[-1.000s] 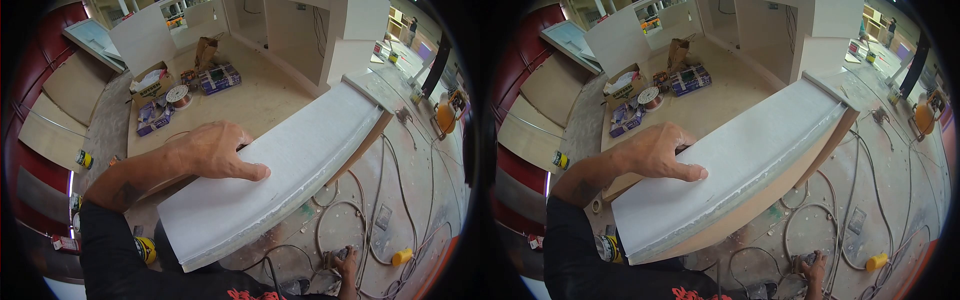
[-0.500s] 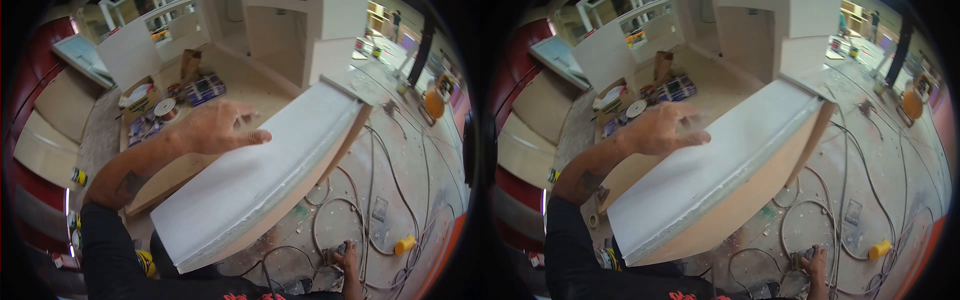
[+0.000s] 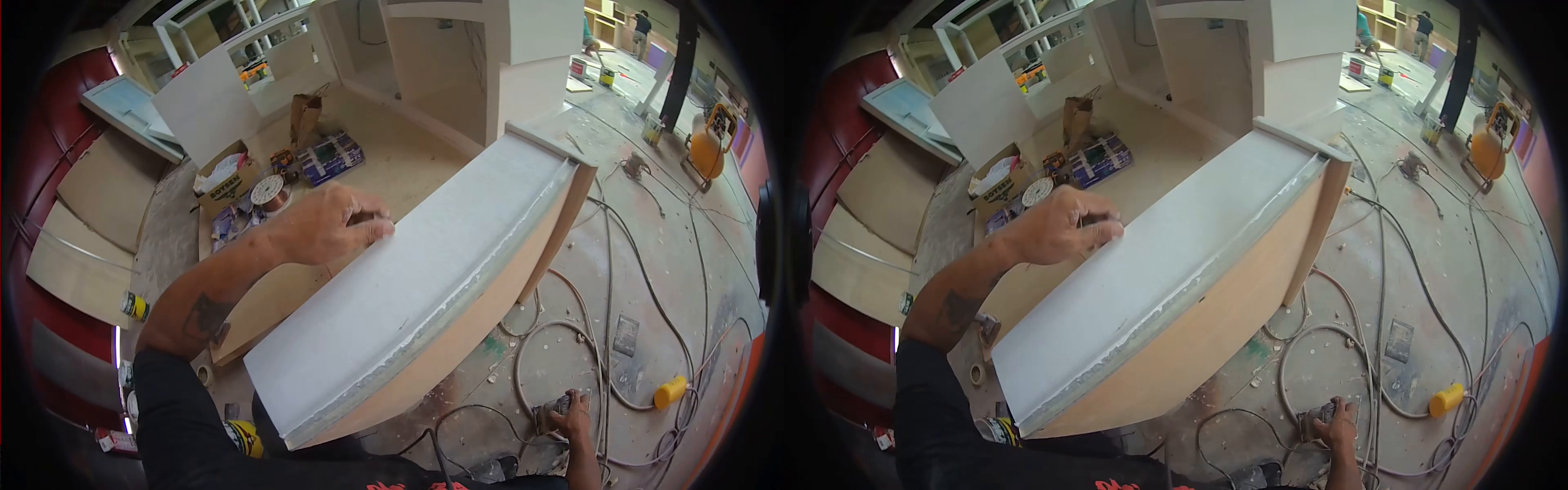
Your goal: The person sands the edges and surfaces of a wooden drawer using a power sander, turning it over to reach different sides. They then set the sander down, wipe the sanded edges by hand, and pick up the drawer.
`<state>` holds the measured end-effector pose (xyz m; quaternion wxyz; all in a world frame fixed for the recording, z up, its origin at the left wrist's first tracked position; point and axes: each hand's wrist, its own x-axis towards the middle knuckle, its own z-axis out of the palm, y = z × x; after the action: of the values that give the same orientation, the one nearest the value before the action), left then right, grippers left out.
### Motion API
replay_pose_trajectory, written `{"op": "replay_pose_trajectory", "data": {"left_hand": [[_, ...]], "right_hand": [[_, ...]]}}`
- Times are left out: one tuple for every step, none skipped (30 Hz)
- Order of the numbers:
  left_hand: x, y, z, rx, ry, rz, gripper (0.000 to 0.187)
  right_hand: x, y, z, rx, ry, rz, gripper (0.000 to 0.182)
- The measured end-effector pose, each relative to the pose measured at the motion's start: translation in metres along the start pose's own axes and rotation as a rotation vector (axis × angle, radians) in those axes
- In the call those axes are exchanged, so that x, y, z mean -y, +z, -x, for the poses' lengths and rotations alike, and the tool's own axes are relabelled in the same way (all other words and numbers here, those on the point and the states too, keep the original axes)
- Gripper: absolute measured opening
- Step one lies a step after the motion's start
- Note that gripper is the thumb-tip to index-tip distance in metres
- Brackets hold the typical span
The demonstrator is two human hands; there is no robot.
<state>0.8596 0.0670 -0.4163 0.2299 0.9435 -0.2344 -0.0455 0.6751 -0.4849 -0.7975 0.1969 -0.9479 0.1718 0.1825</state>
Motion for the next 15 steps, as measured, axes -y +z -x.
{"op": "replay_pose_trajectory", "data": {"left_hand": [[0.003, -0.001, -0.013, -0.072, 0.070, -0.070, 0.047], [0.003, -0.002, -0.028, -0.139, 0.145, -0.134, 0.044], [-0.008, -0.004, -0.046, -0.181, 0.251, -0.159, 0.047], [-0.021, -0.005, -0.067, -0.225, 0.358, -0.181, 0.052], [-0.029, -0.005, -0.093, -0.229, 0.483, -0.258, 0.056], [-0.037, -0.005, -0.120, -0.235, 0.608, -0.335, 0.061], [-0.045, -0.001, -0.146, -0.222, 0.597, -0.362, 0.063], [-0.052, 0.006, -0.171, -0.209, 0.585, -0.390, 0.066], [-0.058, 0.010, -0.190, -0.198, 0.572, -0.419, 0.068], [-0.062, 0.013, -0.207, -0.112, 0.498, -0.393, 0.069], [-0.067, 0.016, -0.224, -0.027, 0.425, -0.370, 0.069], [-0.072, 0.019, -0.238, 0.060, 0.350, -0.348, 0.070], [-0.072, 0.021, -0.249, 0.107, 0.341, -0.333, 0.068], [-0.070, 0.023, -0.256, 0.157, 0.328, -0.319, 0.066], [-0.067, 0.025, -0.263, 0.207, 0.312, -0.304, 0.064]], "right_hand": [[0.001, 0.000, 0.001, -0.005, 0.025, -0.010, 0.077], [0.000, 0.000, 0.003, 0.012, 0.025, 0.011, 0.079], [0.003, -0.003, 0.004, 0.028, 0.027, 0.031, 0.081], [0.004, -0.006, 0.005, 0.044, 0.030, 0.051, 0.083], [0.005, -0.007, 0.005, 0.050, 0.034, 0.048, 0.083], [0.004, -0.007, 0.005, 0.055, 0.036, 0.044, 0.083], [0.005, -0.007, 0.006, 0.060, 0.039, 0.038, 0.083], [0.006, -0.007, 0.006, 0.057, 0.047, 0.041, 0.083], [0.007, -0.007, 0.007, 0.056, 0.054, 0.044, 0.083], [0.007, -0.007, 0.008, 0.053, 0.061, 0.046, 0.082], [0.006, -0.006, 0.008, 0.051, 0.067, 0.021, 0.082], [0.005, -0.005, 0.008, 0.051, 0.072, -0.005, 0.082], [0.004, -0.005, 0.008, 0.052, 0.075, -0.029, 0.082], [0.004, -0.006, 0.009, 0.059, 0.077, -0.021, 0.082], [0.004, -0.007, 0.010, 0.068, 0.077, -0.012, 0.082]]}}
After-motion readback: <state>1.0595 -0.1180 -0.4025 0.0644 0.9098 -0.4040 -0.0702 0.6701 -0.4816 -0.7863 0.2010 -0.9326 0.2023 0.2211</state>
